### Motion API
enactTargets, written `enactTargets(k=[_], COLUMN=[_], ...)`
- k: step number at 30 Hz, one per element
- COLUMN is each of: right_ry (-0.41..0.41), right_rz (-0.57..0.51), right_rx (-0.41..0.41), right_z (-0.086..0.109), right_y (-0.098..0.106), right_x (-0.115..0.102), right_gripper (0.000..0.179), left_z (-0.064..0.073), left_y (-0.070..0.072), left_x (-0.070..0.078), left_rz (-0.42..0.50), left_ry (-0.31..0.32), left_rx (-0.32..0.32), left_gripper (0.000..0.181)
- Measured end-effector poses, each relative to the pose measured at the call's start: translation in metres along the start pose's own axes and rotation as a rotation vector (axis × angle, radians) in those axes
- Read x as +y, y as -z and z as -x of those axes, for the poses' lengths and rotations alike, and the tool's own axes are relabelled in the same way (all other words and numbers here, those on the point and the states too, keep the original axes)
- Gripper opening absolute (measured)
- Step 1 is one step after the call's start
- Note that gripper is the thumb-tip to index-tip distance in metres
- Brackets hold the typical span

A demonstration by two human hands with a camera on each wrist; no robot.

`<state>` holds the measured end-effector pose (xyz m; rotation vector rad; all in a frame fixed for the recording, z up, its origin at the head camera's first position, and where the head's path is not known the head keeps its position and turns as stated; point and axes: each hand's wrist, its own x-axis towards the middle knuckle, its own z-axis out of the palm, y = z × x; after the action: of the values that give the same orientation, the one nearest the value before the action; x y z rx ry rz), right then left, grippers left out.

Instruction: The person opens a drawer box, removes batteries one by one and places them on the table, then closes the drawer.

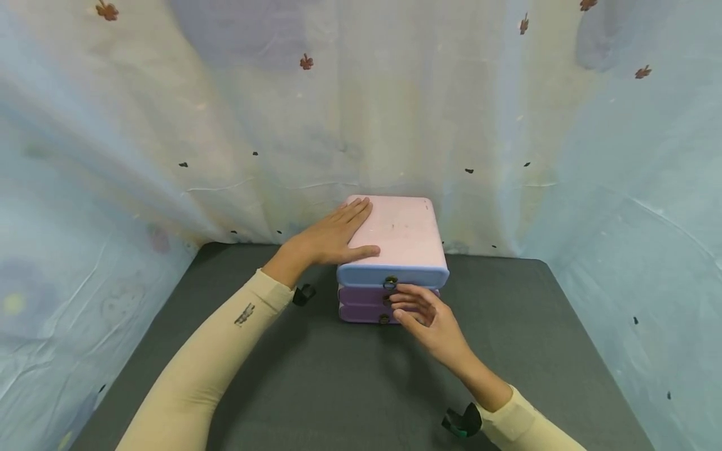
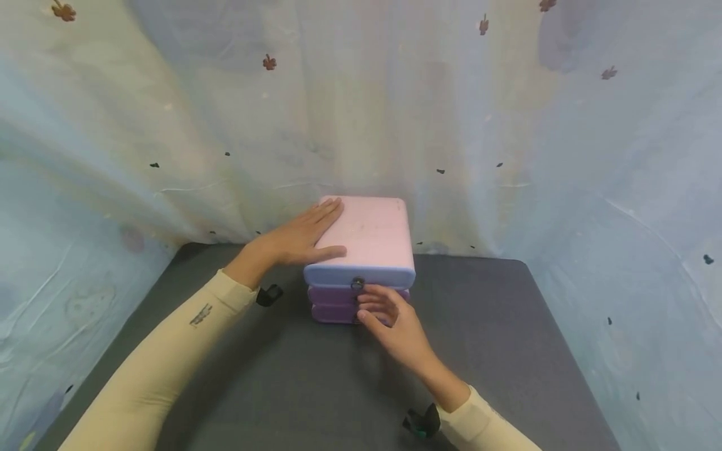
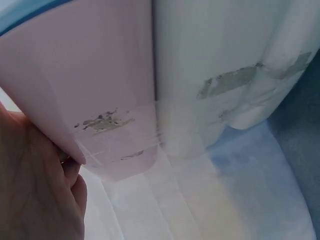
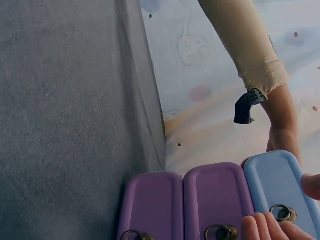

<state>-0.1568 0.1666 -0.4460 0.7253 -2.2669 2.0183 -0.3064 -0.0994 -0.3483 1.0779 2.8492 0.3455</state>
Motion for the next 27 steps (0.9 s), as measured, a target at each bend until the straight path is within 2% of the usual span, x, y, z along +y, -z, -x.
enactTargets(k=[11, 16, 21, 27], right_ry=[-0.057, -0.103, -0.083, -0.076], right_rz=[-0.135, -0.139, -0.115, -0.165], right_rx=[-0.024, -0.007, 0.033, 0.06], right_z=[-0.008, -0.011, -0.014, -0.02], right_y=[-0.004, -0.007, -0.01, -0.013], right_x=[-0.005, -0.005, 0.0, 0.003], right_gripper=[0.042, 0.039, 0.03, 0.028], left_z=[0.001, 0.001, 0.001, 0.001], left_y=[0.0, 0.001, 0.001, 0.001], left_x=[0.001, 0.002, 0.003, 0.003], left_rz=[-0.023, -0.035, -0.048, -0.045], left_ry=[-0.01, -0.004, -0.008, -0.001], left_rx=[0.002, -0.008, -0.022, -0.018], left_gripper=[0.106, 0.105, 0.105, 0.104])
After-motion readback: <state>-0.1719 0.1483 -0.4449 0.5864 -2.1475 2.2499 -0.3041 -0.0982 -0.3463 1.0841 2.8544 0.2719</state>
